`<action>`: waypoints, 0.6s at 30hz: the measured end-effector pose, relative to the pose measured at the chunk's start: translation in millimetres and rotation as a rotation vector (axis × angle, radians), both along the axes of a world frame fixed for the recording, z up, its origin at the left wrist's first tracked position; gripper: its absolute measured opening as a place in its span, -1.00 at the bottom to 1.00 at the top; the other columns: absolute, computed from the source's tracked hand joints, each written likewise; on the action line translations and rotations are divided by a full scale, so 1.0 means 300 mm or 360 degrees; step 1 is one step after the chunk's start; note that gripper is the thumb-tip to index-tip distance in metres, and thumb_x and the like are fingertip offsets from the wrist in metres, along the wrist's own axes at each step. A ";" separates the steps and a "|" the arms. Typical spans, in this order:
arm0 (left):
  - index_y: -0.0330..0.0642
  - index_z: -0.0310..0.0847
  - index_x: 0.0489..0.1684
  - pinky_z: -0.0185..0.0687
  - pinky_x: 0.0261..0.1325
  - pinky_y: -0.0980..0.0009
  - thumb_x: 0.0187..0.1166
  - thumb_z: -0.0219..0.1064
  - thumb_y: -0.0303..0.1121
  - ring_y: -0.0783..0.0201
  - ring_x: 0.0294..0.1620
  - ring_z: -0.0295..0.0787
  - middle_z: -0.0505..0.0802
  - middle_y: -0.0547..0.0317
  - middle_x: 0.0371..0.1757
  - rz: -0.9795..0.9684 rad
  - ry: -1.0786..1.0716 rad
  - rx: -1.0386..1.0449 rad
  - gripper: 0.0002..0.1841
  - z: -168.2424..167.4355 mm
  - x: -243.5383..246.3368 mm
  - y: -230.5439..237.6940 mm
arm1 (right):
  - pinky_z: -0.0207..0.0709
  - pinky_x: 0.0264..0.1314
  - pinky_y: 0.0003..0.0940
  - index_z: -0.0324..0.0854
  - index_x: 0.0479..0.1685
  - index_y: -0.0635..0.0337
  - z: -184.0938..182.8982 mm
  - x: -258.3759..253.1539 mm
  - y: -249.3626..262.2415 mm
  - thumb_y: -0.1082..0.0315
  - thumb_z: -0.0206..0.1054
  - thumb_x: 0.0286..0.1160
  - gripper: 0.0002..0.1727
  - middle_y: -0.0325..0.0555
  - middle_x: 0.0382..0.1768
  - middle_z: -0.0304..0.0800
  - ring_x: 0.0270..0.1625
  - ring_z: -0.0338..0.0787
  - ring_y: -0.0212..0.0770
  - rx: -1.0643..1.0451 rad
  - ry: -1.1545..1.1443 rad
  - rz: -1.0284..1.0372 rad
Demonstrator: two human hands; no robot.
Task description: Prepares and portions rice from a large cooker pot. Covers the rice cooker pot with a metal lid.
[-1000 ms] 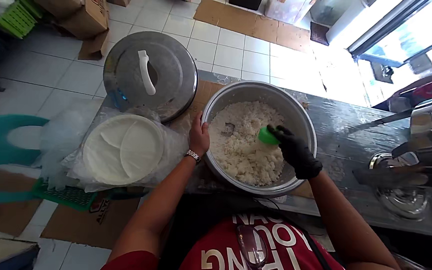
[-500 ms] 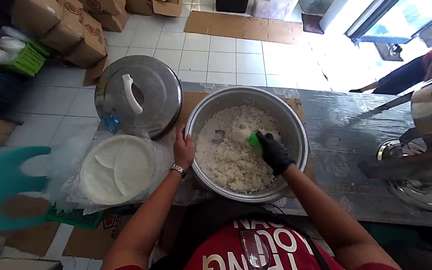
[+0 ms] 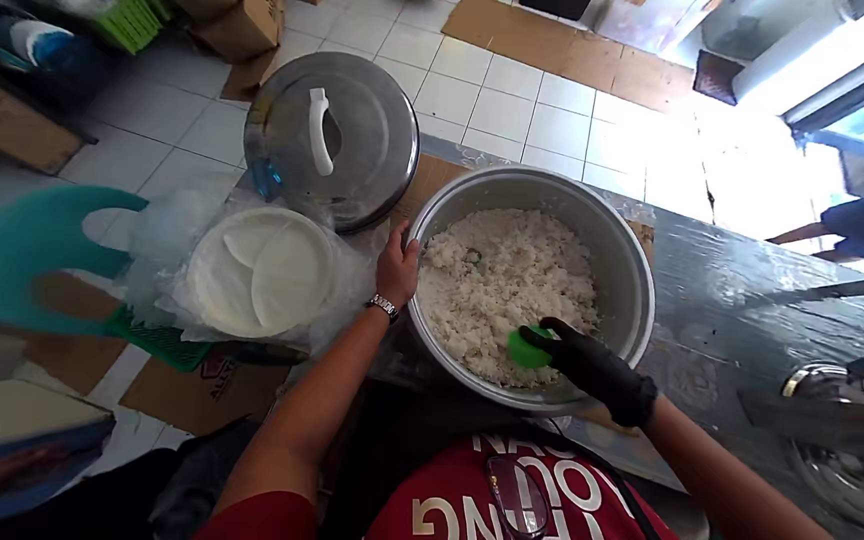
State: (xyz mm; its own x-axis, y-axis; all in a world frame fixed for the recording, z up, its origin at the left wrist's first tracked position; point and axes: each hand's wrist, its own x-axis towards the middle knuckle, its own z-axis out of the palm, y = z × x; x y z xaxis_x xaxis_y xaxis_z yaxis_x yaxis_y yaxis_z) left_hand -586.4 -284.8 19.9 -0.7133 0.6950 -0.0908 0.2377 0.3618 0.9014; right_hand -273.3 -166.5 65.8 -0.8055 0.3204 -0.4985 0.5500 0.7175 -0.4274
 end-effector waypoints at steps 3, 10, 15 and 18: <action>-0.31 0.25 0.75 0.42 0.61 -0.03 0.90 -0.01 -0.33 -0.13 0.53 0.62 0.65 -0.34 0.52 0.0014 -0.0012 -0.0016 -0.51 0.002 -0.005 0.012 | 0.69 0.21 0.26 0.38 0.77 -0.24 -0.072 -0.126 -0.040 0.55 0.14 0.68 -0.32 0.26 0.71 0.33 0.29 0.75 0.39 0.0112 0.0149 0.0104; -0.27 0.25 0.76 0.47 0.57 -0.08 0.91 -0.01 -0.29 -0.15 0.48 0.67 0.67 -0.30 0.50 -0.0014 0.0064 -0.0086 -0.51 0.007 -0.012 0.011 | 0.67 0.07 0.42 0.35 0.78 -0.23 -0.104 -0.502 0.118 0.59 0.22 0.61 -0.26 0.31 0.70 0.31 0.16 0.77 0.48 0.0348 0.0232 0.0008; -0.25 0.25 0.76 0.44 0.60 -0.07 0.90 0.00 -0.28 -0.13 0.52 0.64 0.66 -0.28 0.52 -0.0032 0.0023 -0.0048 -0.50 0.003 -0.017 0.008 | 0.58 0.16 0.55 0.27 0.78 0.06 -0.087 -0.435 0.320 0.53 0.34 0.55 -0.27 0.54 0.54 0.40 0.29 0.67 0.60 0.0592 0.0084 -0.0724; -0.18 0.22 0.78 0.53 0.50 -0.13 0.91 0.01 -0.24 -0.18 0.44 0.69 0.67 -0.27 0.51 -0.0026 -0.0004 -0.0007 -0.49 0.002 -0.003 -0.009 | 0.52 0.34 0.44 0.25 0.75 0.18 -0.110 -0.336 0.274 0.41 0.25 0.64 -0.36 0.48 0.49 0.51 0.41 0.64 0.49 0.0523 -0.0228 -0.0928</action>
State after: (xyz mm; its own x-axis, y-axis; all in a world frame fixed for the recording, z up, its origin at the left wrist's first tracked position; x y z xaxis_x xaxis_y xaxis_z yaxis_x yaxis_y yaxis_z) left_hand -587.3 -287.3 20.5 -0.7015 0.7062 -0.0957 0.2415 0.3619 0.9004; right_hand -374.2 -84.3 32.9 -0.3885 0.8348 -0.3900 0.9209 0.3669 -0.1320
